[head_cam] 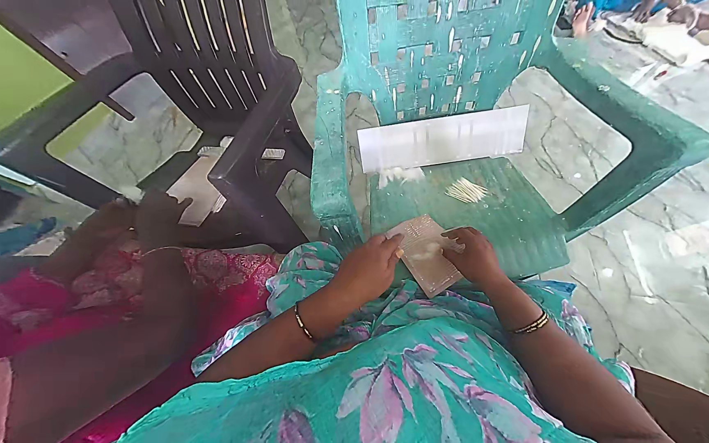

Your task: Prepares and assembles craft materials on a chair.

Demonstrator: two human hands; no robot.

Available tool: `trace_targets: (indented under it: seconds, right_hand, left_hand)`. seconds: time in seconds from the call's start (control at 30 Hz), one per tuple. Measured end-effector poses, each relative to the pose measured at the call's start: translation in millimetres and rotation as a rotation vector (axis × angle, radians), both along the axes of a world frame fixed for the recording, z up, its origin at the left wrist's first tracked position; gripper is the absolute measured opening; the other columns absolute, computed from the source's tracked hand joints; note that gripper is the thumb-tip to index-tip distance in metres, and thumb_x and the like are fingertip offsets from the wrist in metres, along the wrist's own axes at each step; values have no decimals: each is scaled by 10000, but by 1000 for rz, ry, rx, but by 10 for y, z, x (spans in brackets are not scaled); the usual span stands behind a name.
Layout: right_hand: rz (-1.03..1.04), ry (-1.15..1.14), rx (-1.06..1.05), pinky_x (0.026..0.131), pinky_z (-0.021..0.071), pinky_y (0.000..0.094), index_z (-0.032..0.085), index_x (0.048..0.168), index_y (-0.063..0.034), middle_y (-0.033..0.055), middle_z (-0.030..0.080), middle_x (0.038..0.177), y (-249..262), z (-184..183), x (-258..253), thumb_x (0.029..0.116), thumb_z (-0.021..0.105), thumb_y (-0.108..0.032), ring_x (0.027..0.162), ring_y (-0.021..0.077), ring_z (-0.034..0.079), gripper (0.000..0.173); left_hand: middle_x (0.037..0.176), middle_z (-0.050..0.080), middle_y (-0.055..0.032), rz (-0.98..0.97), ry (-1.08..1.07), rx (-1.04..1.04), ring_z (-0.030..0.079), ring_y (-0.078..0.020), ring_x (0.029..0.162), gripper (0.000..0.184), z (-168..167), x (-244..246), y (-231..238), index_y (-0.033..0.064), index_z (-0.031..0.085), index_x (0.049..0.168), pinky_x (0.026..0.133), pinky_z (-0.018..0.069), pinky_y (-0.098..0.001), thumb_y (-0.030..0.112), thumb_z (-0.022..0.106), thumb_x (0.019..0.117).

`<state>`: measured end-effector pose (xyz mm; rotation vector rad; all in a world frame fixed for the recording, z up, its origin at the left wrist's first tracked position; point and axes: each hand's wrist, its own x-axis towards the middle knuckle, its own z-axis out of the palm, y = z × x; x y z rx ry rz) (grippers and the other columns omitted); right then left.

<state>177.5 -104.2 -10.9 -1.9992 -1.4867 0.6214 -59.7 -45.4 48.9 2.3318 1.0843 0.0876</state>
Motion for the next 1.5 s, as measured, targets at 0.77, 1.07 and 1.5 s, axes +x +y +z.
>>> trace_targets:
  seconds: [0.77,1.07,1.5]
  right_hand:
    - [634,-443,-329,1220,-65,664,123,1662,-130,44,58,1741,-23,-153,-125,1085,271,-551,1604,211,-7,730]
    - [713,-519,-361,1201,12,714,257,1634,-114,65,204,1716,-624,40,68,1086,353,-505,1589,253,161,680]
    - [546,-508,-175,1237,53,641,214,1642,-91,86,170,1721,45,-45,23,1067,451,-476,1597,245,111,731]
  left_hand:
    - [1117,681,-225,16,202,-292,658,-363,1098,360,-534,43,-1,-6,619,1259,981,499,-556,248,419,1102]
    - [1146,674,-232,-154,175,-373,652,-360,1091,350,-500,57,-71,-17,616,1295,996,486,-543,211,441,1096]
    - [1133,670,-228,75,60,-317,656,-345,1073,357,-528,13,165,-22,603,1292,982,503,-521,223,422,1107]
